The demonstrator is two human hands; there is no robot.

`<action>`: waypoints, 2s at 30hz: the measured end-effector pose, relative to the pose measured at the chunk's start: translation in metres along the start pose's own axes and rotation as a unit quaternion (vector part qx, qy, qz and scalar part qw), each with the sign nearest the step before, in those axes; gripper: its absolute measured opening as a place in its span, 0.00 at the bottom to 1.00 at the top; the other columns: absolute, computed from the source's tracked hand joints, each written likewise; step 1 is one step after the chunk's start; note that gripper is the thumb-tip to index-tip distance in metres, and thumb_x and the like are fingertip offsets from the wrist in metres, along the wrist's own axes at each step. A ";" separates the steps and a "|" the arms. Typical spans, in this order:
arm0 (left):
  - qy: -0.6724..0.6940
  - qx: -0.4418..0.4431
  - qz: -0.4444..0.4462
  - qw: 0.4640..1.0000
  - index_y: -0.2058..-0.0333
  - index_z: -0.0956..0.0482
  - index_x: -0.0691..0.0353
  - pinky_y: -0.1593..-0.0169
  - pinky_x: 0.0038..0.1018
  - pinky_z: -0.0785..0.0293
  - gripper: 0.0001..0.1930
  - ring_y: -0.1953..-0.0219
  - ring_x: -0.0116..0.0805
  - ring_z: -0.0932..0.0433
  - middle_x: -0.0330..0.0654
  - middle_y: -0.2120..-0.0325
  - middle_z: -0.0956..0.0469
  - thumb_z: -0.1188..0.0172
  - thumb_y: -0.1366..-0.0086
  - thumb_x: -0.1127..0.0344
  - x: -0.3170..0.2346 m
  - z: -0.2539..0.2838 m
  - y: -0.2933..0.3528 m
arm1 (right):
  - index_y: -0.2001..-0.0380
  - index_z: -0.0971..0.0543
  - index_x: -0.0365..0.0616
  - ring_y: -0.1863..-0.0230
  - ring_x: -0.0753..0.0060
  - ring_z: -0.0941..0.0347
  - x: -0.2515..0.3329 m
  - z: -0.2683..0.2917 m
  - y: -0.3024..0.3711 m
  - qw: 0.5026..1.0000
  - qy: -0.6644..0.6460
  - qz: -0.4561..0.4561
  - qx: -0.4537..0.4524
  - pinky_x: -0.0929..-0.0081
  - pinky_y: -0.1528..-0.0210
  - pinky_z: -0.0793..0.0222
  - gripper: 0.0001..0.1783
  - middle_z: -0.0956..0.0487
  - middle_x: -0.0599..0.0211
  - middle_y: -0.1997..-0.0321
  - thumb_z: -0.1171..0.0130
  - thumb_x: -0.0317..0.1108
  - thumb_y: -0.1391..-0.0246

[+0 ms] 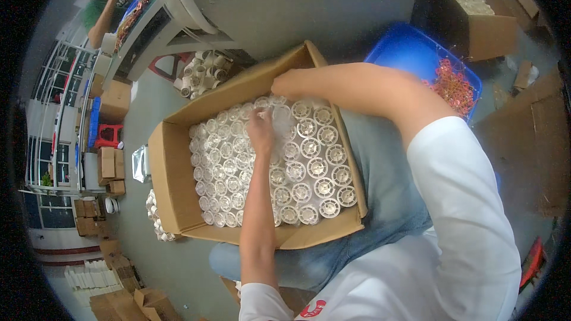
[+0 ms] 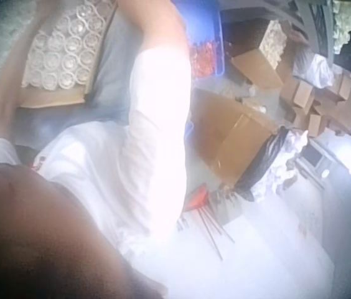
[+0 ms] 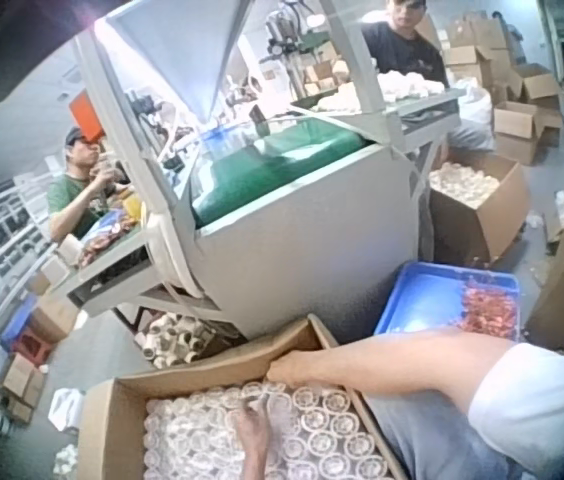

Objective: The recorder is assembling small electronic components by placing them into plastic housings while sitting on the floor of a factory.

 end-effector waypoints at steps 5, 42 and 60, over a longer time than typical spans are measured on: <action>-0.148 0.131 -0.122 0.973 0.63 0.20 0.56 0.65 0.44 0.26 0.16 0.68 0.51 0.20 0.48 0.73 0.19 0.44 0.38 0.50 -0.016 -0.026 0.009 | 0.61 0.18 0.43 0.57 0.52 0.22 0.002 0.006 0.001 0.991 0.001 -0.062 0.116 0.59 0.57 0.26 0.15 0.19 0.52 0.58 0.45 0.28 0.55; 0.321 0.065 0.141 0.934 0.62 0.22 0.71 0.58 0.24 0.34 0.18 0.64 0.26 0.30 0.39 0.66 0.23 0.38 0.38 0.57 0.033 0.017 0.006 | 0.78 0.22 0.33 0.71 0.48 0.23 0.031 0.033 -0.017 0.979 -0.199 0.017 -0.037 0.59 0.67 0.30 0.10 0.22 0.45 0.76 0.47 0.27 0.69; 0.301 -0.137 0.123 0.936 0.63 0.19 0.65 0.73 0.19 0.35 0.15 0.77 0.22 0.31 0.40 0.71 0.24 0.44 0.52 0.81 0.057 0.068 -0.001 | 0.59 0.22 0.48 0.61 0.52 0.24 0.069 -0.045 -0.005 0.980 0.028 0.136 0.140 0.57 0.60 0.29 0.24 0.20 0.58 0.65 0.33 0.36 0.66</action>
Point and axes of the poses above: each hand's wrist, its own y-axis away from the middle knuckle, its own z-axis out of the back of the hand, x = y × z, the point moved 7 cm from there along -y, towards the middle knuckle
